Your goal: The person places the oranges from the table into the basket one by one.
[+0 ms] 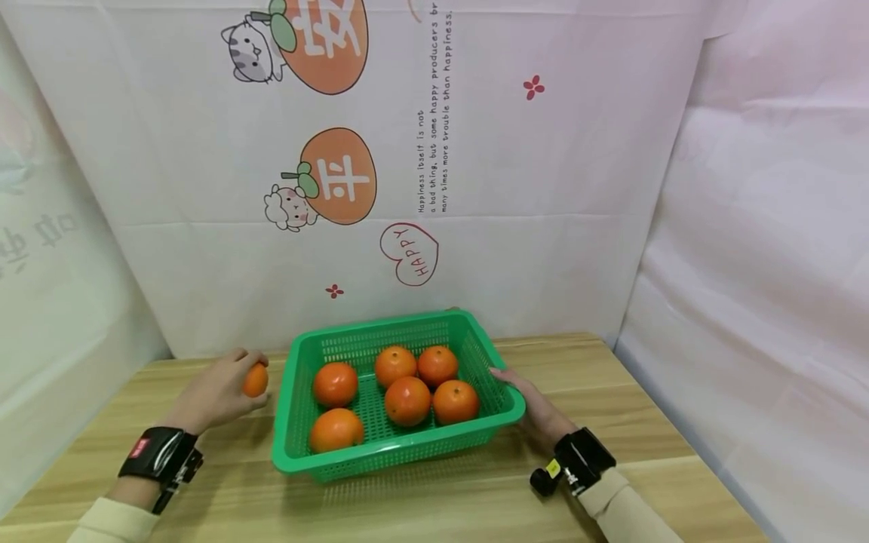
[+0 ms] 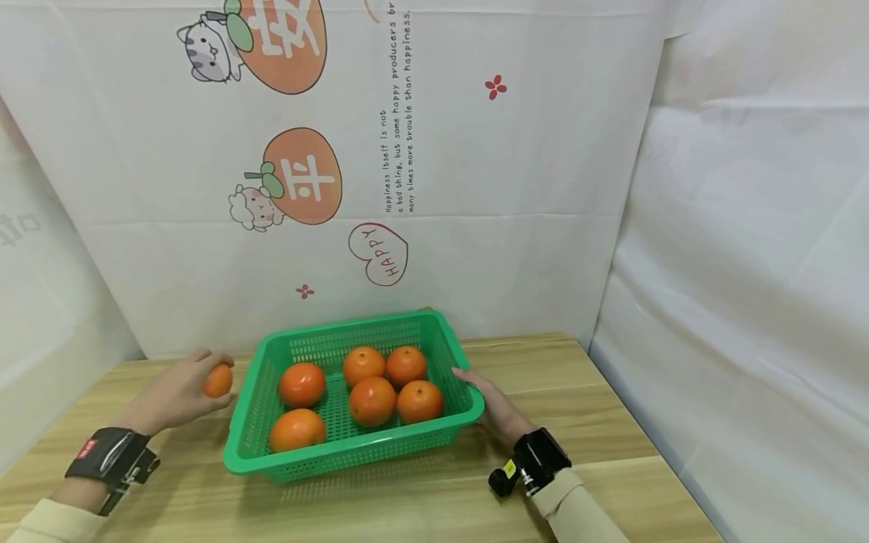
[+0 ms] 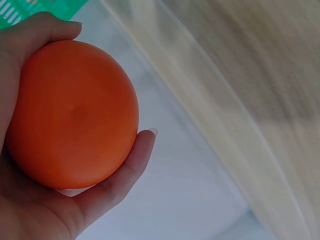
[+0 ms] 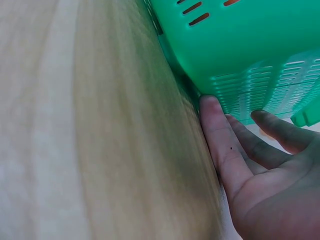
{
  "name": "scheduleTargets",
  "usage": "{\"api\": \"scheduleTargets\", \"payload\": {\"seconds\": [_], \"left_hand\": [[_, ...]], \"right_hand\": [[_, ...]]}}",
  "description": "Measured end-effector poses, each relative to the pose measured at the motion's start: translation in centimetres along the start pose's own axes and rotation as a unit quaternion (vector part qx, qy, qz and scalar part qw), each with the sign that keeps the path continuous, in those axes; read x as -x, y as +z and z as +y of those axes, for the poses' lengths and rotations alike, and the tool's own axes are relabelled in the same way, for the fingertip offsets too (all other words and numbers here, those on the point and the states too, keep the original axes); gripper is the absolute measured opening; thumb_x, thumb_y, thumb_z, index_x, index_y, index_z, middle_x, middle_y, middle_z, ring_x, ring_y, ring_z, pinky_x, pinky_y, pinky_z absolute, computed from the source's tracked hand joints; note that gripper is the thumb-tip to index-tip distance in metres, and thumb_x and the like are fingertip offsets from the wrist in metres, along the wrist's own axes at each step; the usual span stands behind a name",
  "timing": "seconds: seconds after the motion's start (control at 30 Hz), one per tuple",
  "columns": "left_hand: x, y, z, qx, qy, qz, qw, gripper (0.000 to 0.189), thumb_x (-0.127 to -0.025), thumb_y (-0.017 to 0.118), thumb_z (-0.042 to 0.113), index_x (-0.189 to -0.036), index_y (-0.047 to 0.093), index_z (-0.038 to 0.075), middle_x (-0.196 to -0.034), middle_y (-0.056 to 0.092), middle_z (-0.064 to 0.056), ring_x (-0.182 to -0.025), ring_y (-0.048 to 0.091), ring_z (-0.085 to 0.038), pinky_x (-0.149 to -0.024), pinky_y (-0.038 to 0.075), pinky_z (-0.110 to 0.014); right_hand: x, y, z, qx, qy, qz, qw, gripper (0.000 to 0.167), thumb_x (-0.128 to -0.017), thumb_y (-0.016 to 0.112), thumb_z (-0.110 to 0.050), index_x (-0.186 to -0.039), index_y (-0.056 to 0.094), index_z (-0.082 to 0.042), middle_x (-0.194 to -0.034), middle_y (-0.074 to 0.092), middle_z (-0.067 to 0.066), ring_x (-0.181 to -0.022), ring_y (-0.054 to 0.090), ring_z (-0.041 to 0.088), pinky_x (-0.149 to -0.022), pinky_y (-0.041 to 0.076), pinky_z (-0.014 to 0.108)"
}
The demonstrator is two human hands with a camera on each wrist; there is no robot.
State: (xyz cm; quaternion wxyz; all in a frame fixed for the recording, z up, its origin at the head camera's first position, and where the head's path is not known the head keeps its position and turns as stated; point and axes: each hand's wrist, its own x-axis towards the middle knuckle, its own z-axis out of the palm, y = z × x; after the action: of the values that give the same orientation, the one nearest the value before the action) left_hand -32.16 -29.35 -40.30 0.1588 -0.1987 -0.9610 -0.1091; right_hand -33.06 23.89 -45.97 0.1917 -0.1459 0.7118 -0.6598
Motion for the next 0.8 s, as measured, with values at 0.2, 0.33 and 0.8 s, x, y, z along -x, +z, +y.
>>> {"api": "scheduleTargets", "payload": {"seconds": [0.2,0.33,0.8], "left_hand": [[-0.1,-0.6,1.4,-0.004,0.011,0.003,0.9999,0.05,-0.082,0.087,0.025,-0.123,0.067,0.005,-0.103,0.065,-0.01,-0.077,0.056,-0.014,-0.064,0.047,-0.03],[0.0,-0.9,2.2,-0.01,0.022,0.006,0.9997,0.049,-0.082,0.086,0.024,-0.124,0.067,0.006,-0.103,0.065,-0.009,-0.078,0.056,-0.014,-0.066,0.048,-0.031],[-0.1,-2.0,4.2,-0.022,0.047,0.03,0.9982,0.045,-0.083,0.087,0.025,-0.12,0.069,0.009,-0.102,0.065,-0.007,-0.082,0.057,-0.018,-0.071,0.051,-0.037]], "right_hand": [[0.0,0.0,-0.1,-0.001,-0.001,0.001,1.0,0.08,-0.108,0.038,-0.058,-0.17,0.006,-0.019,-0.166,0.035,0.024,-0.131,0.056,0.013,-0.11,0.04,0.029],[0.0,0.0,0.0,0.0,0.0,0.0,1.0,0.081,-0.108,0.038,-0.058,-0.171,0.005,-0.02,-0.168,0.033,0.024,-0.133,0.055,0.014,-0.11,0.04,0.029],[0.1,0.0,0.0,-0.003,0.0,0.003,1.0,0.081,-0.108,0.039,-0.057,-0.17,0.006,-0.019,-0.166,0.036,0.024,-0.127,0.06,0.01,-0.109,0.042,0.028]]}}
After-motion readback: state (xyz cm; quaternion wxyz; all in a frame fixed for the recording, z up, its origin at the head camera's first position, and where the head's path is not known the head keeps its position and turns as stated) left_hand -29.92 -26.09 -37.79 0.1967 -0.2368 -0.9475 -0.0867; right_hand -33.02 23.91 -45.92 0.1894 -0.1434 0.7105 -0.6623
